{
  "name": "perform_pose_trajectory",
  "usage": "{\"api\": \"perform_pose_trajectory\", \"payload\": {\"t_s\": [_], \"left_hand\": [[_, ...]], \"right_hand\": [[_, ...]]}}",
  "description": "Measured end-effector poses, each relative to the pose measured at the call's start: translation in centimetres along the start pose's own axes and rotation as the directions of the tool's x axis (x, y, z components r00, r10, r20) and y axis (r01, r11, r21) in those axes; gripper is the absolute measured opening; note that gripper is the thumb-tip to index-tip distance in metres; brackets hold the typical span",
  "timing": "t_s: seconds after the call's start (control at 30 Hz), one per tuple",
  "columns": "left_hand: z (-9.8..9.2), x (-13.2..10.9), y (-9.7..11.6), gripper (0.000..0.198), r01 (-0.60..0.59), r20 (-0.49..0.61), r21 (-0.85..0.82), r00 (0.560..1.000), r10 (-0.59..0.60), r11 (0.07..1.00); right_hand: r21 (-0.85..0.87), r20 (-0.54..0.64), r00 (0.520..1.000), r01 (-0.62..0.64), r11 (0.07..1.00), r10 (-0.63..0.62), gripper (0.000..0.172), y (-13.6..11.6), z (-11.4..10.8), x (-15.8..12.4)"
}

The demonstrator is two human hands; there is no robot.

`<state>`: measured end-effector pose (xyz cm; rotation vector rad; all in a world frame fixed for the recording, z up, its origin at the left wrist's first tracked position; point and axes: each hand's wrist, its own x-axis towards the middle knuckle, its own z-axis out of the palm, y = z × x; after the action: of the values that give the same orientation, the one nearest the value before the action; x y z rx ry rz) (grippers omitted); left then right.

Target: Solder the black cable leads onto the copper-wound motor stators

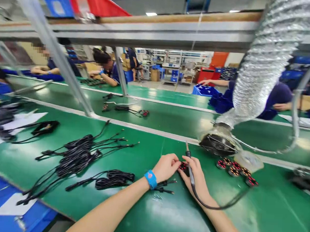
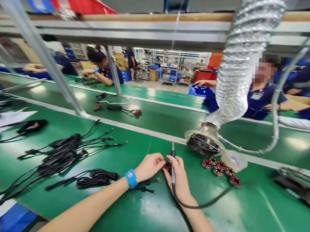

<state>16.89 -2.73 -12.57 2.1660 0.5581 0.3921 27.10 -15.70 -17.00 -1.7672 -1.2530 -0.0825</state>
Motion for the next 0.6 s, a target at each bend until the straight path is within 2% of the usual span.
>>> {"api": "perform_pose_trajectory", "payload": {"t_s": [0.13, 0.3, 0.47, 0.6], "left_hand": [[-0.42, 0.49, -0.33, 0.027, 0.024, 0.044, -0.045, 0.999, -0.022, 0.999], [-0.2, 0.63, -0.04, 0.036, 0.035, 0.052, -0.078, 0.998, -0.031, 0.996], [0.17, 0.59, 0.25, 0.027, -0.051, -0.005, 0.057, 0.999, 0.052, 0.997], [-0.4, 0.74, 0.11, 0.03, -0.055, 0.022, 0.084, 0.998, 0.054, 0.995]], "right_hand": [[0.045, 0.025, 0.999, -0.046, 0.998, 0.045, 0.043, -0.33, -0.36, 0.03], [0.097, 0.021, 0.999, -0.033, 0.995, 0.032, 0.043, -0.69, -0.58, 0.17], [0.112, 0.0, 0.999, -0.052, 0.992, 0.052, 0.046, -0.27, -0.15, 0.11], [0.11, 0.011, 0.998, -0.059, 0.992, 0.058, 0.05, -0.26, -0.17, 0.07]]}}
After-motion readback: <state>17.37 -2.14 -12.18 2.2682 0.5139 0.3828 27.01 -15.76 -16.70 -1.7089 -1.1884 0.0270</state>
